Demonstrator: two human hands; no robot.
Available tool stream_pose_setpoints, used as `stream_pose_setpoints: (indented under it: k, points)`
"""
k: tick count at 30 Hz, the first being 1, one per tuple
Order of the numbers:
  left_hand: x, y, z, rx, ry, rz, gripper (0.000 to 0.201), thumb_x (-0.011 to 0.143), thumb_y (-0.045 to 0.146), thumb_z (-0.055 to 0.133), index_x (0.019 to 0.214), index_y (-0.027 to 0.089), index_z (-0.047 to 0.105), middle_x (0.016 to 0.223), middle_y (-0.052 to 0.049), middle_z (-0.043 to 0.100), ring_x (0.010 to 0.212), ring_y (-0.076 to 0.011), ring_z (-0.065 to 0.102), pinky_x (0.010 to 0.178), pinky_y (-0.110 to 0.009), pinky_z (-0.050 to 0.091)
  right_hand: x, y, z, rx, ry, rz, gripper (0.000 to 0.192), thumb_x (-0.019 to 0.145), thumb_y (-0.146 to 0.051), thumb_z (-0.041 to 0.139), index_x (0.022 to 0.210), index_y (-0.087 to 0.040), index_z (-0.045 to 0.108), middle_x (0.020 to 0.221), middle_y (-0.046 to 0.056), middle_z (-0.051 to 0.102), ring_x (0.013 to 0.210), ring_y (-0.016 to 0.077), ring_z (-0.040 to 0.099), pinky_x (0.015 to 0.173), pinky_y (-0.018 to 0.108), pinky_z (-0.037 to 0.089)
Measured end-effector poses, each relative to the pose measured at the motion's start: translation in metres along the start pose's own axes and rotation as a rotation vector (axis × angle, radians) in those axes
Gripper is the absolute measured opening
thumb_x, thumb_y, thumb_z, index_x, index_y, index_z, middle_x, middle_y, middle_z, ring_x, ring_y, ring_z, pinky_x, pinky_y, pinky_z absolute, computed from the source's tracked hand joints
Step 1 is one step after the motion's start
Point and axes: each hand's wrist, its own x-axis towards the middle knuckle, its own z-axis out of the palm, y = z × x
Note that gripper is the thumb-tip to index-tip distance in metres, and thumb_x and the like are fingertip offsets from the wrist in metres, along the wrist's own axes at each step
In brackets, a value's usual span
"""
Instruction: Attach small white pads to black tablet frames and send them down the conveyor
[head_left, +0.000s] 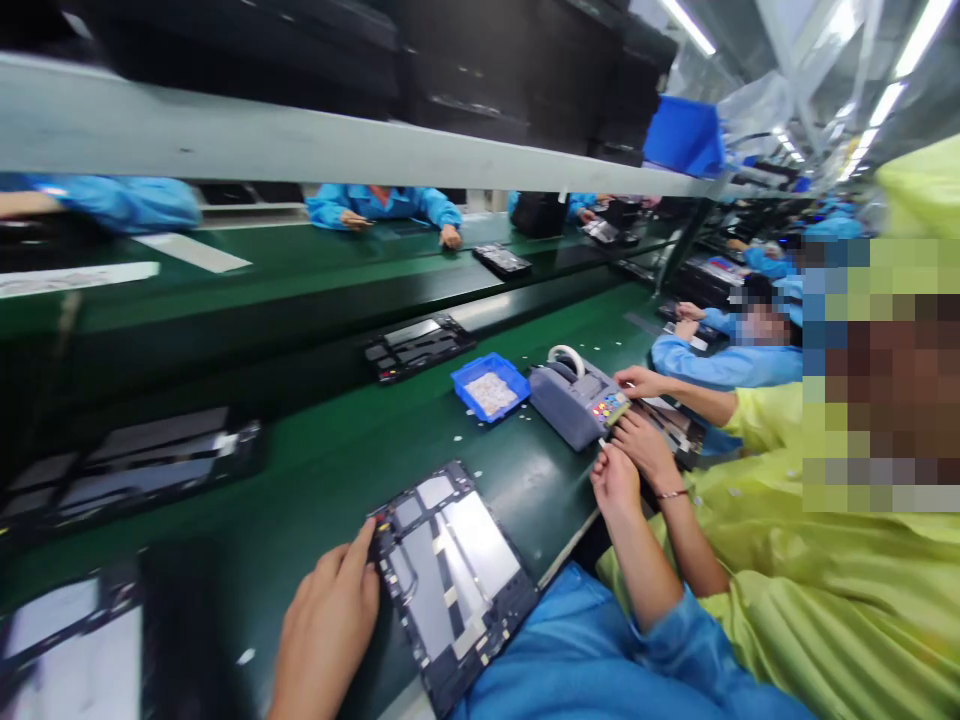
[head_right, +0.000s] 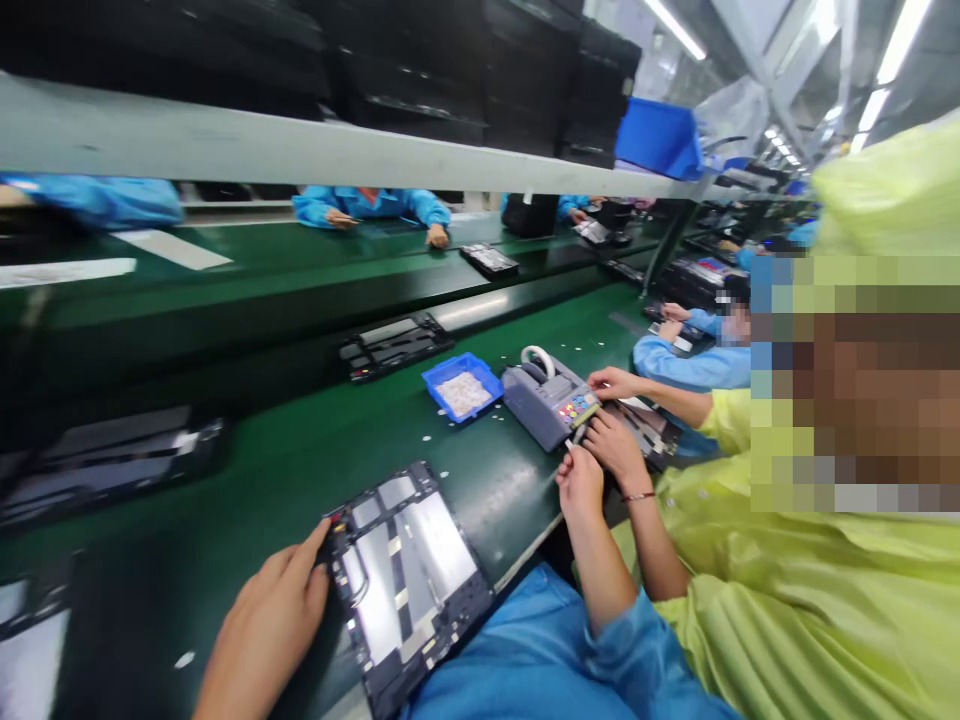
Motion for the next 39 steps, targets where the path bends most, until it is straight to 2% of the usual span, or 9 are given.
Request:
stream_pose_setpoints:
  k: [4,8,12,18,20,23,26,30,39]
  points:
    - [0.0,0.01,-0.021,-0.394,0.15,-0.054,0.042,0.095,0.033,0.042,0.121,0.018,0.071,0.117,-0.013,0.072,0.108,-0.0283,0.067,0.096,-0.039,0.052,-0.039,0.002,0.076,-0.134,-0.477,0.013,0.014,0.083,-0.031,0.068,0.077,-0.02,0.063,0.057,-0.004,0.056,0.05,0.0121,0.049,0.049,0.023,0.037]
    - [0.001,0.029,-0.034,-0.858,0.001,-0.204,0.036,0.083,0.033,0.063,0.116,0.021,0.071,0.104,-0.007,0.076,0.078,-0.0195,0.066,0.073,-0.031,0.053,-0.049,-0.019,0.155,-0.422,-0.971,-0.293,0.013,0.089,-0.023,0.059,0.079,-0.019,0.066,0.068,-0.003,0.062,0.064,0.0115,0.053,0.06,0.023,0.036]
    - [0.0,0.048,-0.027,-1.345,0.026,-0.406,0.034,0.071,0.032,0.079,0.101,0.018,0.069,0.092,-0.005,0.074,0.078,-0.0165,0.064,0.071,-0.027,0.05,-0.048,-0.012,0.204,-0.318,-1.052,-0.204,0.012,0.089,-0.023,0.056,0.082,-0.018,0.064,0.07,-0.003,0.063,0.063,0.0109,0.055,0.059,0.021,0.038]
    - [0.005,0.063,-0.006,-1.726,0.173,-0.601,0.033,0.074,0.042,0.082,0.082,0.018,0.06,0.069,0.002,0.06,0.063,-0.0109,0.052,0.062,-0.023,0.042,-0.061,0.02,0.21,-0.156,-1.0,0.005,0.017,0.094,-0.033,0.055,0.087,-0.019,0.063,0.069,-0.003,0.064,0.058,0.0117,0.059,0.057,0.022,0.045]
    - [0.006,0.057,-0.007,-1.662,0.233,-0.597,0.031,0.079,0.043,0.077,0.082,0.019,0.059,0.073,0.001,0.061,0.064,-0.0117,0.053,0.064,-0.024,0.043,-0.055,0.022,0.204,-0.199,-0.967,-0.056,0.018,0.097,-0.031,0.053,0.092,-0.019,0.066,0.073,-0.001,0.068,0.062,0.0132,0.063,0.06,0.024,0.048]
    - [0.005,0.034,-0.017,-1.303,0.309,-0.524,0.02,0.084,0.037,0.072,0.085,0.02,0.061,0.079,0.0,0.063,0.071,-0.0138,0.056,0.068,-0.026,0.044,-0.032,0.024,0.195,-0.434,-0.875,-0.371,0.021,0.1,-0.024,0.051,0.106,-0.02,0.071,0.093,0.004,0.074,0.084,0.0182,0.068,0.077,0.03,0.051]
    - [0.005,0.012,-0.03,-0.937,0.134,-0.4,0.01,0.089,0.032,0.064,0.088,0.021,0.064,0.08,-0.001,0.065,0.078,-0.0176,0.061,0.072,-0.029,0.045,-0.009,0.031,0.193,-0.722,-0.953,-0.773,0.027,0.101,-0.018,0.053,0.118,-0.023,0.073,0.104,0.007,0.073,0.095,0.0209,0.064,0.086,0.032,0.047]
    - [0.011,0.007,-0.036,-0.596,-0.021,-0.232,0.012,0.092,0.025,0.054,0.087,0.022,0.064,0.081,-0.001,0.065,0.077,-0.02,0.06,0.073,-0.032,0.044,0.004,0.042,0.2,-0.919,-1.093,-1.139,0.033,0.103,-0.02,0.056,0.133,-0.028,0.068,0.101,0.006,0.068,0.087,0.0208,0.055,0.077,0.032,0.042]
    - [0.034,0.015,-0.035,-0.239,-0.172,0.082,0.015,0.095,0.016,0.049,0.09,0.023,0.06,0.099,-0.007,0.071,0.093,-0.0266,0.06,0.088,-0.041,0.045,0.013,0.037,0.202,-1.002,-1.182,-1.338,0.035,0.105,-0.021,0.053,0.138,-0.024,0.062,0.1,0.008,0.063,0.088,0.0219,0.047,0.072,0.034,0.035]
